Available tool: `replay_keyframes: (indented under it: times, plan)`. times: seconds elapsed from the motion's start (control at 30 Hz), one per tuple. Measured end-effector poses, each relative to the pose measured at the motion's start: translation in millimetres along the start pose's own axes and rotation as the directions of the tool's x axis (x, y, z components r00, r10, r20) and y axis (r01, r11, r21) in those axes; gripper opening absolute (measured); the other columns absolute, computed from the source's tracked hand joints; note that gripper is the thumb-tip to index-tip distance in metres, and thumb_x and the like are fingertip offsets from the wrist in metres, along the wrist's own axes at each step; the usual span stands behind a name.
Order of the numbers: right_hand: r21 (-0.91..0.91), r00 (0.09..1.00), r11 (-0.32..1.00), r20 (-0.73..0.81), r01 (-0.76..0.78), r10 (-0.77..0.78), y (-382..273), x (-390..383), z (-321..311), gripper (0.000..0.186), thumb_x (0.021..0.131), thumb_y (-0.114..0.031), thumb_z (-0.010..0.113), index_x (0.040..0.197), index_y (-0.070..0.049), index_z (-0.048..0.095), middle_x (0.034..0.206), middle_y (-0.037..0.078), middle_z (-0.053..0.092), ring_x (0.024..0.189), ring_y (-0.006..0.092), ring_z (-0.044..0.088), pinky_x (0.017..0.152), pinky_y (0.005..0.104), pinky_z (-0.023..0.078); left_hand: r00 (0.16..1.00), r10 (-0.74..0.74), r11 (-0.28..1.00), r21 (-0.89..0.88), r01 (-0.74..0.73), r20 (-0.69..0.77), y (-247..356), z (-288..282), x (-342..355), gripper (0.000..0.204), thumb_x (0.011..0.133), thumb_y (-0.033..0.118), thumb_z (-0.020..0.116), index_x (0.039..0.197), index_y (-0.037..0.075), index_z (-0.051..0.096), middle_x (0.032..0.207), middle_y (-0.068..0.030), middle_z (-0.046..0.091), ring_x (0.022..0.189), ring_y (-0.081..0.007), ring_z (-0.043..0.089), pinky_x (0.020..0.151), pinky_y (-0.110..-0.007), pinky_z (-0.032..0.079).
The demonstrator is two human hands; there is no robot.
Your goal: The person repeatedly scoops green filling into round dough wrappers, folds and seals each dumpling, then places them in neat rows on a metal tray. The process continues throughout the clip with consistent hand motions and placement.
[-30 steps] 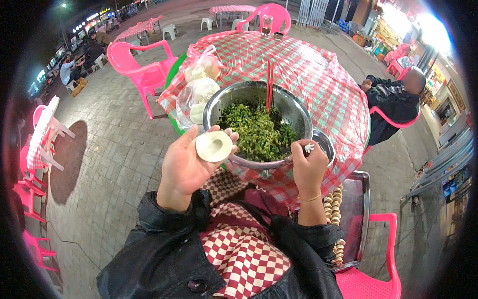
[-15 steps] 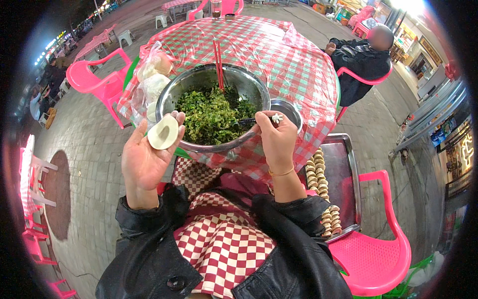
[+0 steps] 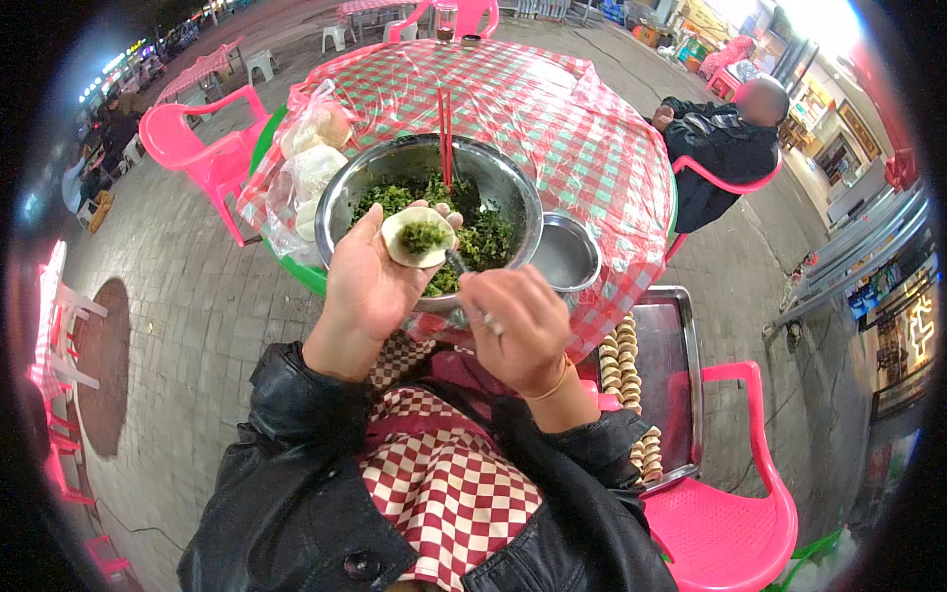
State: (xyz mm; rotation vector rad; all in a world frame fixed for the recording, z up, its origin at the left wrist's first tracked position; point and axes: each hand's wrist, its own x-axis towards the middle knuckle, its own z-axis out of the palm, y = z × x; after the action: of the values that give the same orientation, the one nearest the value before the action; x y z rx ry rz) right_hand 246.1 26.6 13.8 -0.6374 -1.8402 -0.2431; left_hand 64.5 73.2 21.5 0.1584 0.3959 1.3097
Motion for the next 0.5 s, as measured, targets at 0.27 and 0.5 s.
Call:
replay_keyframes:
  times: [0.27,0.5]
  plan:
    - [-0.024,0.989,0.995,-0.121,-0.093,0.089,5.6,-11.6,3.2,0.018,0.087,0.003,0.084,0.103,0.001,0.076,0.097,0.013,0.078,0.081,0.0294,0.072,0.073,0.0364,0.057,0.994,0.045,0.998,-0.028,-0.048,-0.104,-1.4,0.7,-0.8,0.059,0.121,0.039,0.026,0.136,-0.012,0.052,0.135,-0.0334,0.063,0.133,-0.0459,0.061,0.119,-0.057,0.049]
    - [-0.06,0.785,0.788,0.061,-0.613,0.616,27.2,-13.6,11.4,0.012,0.1,-0.008,0.076,0.103,0.003,0.074,0.083,0.009,0.073,0.072,0.018,0.067,0.068,0.0318,0.053,0.999,0.042,0.993,-0.107,-0.046,-0.035,28.3,-16.1,-11.4,0.054,0.121,0.04,0.031,0.143,-0.007,0.045,0.129,-0.0242,0.062,0.119,-0.0398,0.065,0.107,-0.054,0.053]
